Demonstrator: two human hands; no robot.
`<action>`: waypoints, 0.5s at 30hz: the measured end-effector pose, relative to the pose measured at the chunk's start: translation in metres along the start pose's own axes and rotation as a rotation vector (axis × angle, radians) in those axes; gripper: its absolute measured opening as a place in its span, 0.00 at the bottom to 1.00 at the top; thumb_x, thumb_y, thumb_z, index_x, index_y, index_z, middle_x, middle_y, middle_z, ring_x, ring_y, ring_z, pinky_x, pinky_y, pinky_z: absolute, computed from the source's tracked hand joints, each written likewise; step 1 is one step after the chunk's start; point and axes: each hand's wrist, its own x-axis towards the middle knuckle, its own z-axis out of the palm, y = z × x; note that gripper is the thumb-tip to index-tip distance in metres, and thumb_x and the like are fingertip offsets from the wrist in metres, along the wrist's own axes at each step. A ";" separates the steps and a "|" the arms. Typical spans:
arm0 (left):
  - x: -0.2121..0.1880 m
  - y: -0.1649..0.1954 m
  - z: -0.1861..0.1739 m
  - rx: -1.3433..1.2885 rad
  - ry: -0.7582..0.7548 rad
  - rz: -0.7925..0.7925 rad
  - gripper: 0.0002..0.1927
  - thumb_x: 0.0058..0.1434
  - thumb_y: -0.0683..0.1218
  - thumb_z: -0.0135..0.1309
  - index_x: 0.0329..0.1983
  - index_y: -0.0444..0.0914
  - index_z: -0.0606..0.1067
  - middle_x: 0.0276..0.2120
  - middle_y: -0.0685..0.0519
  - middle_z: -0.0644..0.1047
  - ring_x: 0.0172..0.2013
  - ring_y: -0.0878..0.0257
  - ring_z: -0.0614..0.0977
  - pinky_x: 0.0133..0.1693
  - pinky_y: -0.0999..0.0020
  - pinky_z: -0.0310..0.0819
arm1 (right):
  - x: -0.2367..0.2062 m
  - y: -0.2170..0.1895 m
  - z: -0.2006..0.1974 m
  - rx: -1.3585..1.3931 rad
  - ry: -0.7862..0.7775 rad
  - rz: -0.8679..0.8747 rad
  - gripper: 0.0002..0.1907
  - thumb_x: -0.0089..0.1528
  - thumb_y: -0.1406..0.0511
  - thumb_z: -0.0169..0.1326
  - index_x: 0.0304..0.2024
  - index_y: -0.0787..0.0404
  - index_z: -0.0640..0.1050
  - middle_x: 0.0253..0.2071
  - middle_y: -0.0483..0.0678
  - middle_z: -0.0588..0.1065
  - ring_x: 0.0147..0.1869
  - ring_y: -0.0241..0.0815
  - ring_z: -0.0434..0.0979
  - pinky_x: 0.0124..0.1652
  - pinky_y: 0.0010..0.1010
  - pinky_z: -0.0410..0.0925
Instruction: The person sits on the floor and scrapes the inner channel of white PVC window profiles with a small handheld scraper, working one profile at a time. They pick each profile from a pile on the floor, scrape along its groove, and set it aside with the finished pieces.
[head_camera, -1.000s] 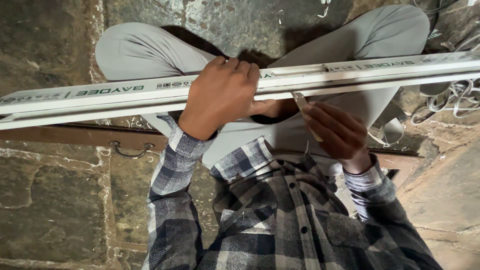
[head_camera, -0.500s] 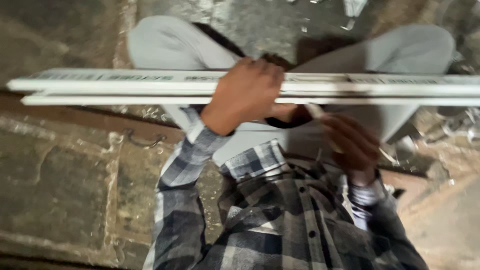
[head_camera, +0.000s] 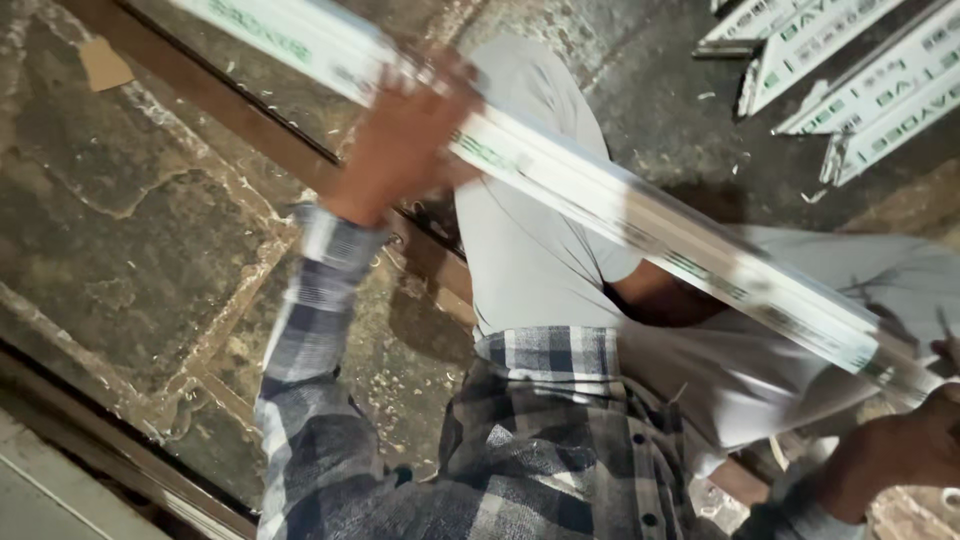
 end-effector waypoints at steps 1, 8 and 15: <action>-0.025 -0.028 -0.012 0.109 -0.005 -0.237 0.45 0.60 0.68 0.65 0.71 0.39 0.64 0.69 0.32 0.62 0.71 0.33 0.58 0.70 0.31 0.39 | -0.004 0.000 -0.001 0.036 -0.069 0.015 0.15 0.71 0.80 0.42 0.52 0.78 0.80 0.52 0.61 0.81 0.54 0.49 0.82 0.57 0.36 0.76; -0.085 -0.070 0.051 -0.463 0.909 -0.995 0.46 0.71 0.64 0.58 0.77 0.32 0.52 0.75 0.32 0.60 0.75 0.40 0.63 0.77 0.45 0.53 | 0.000 -0.029 0.022 0.134 -0.340 -0.032 0.08 0.77 0.74 0.47 0.52 0.76 0.75 0.56 0.61 0.78 0.59 0.48 0.79 0.61 0.34 0.72; -0.045 0.046 0.109 -1.762 0.980 -0.863 0.41 0.72 0.65 0.44 0.75 0.30 0.60 0.58 0.38 0.74 0.56 0.52 0.76 0.56 0.57 0.71 | -0.004 -0.084 0.044 0.247 -0.230 -0.101 0.06 0.67 0.73 0.53 0.47 0.68 0.78 0.55 0.57 0.78 0.63 0.53 0.76 0.63 0.42 0.70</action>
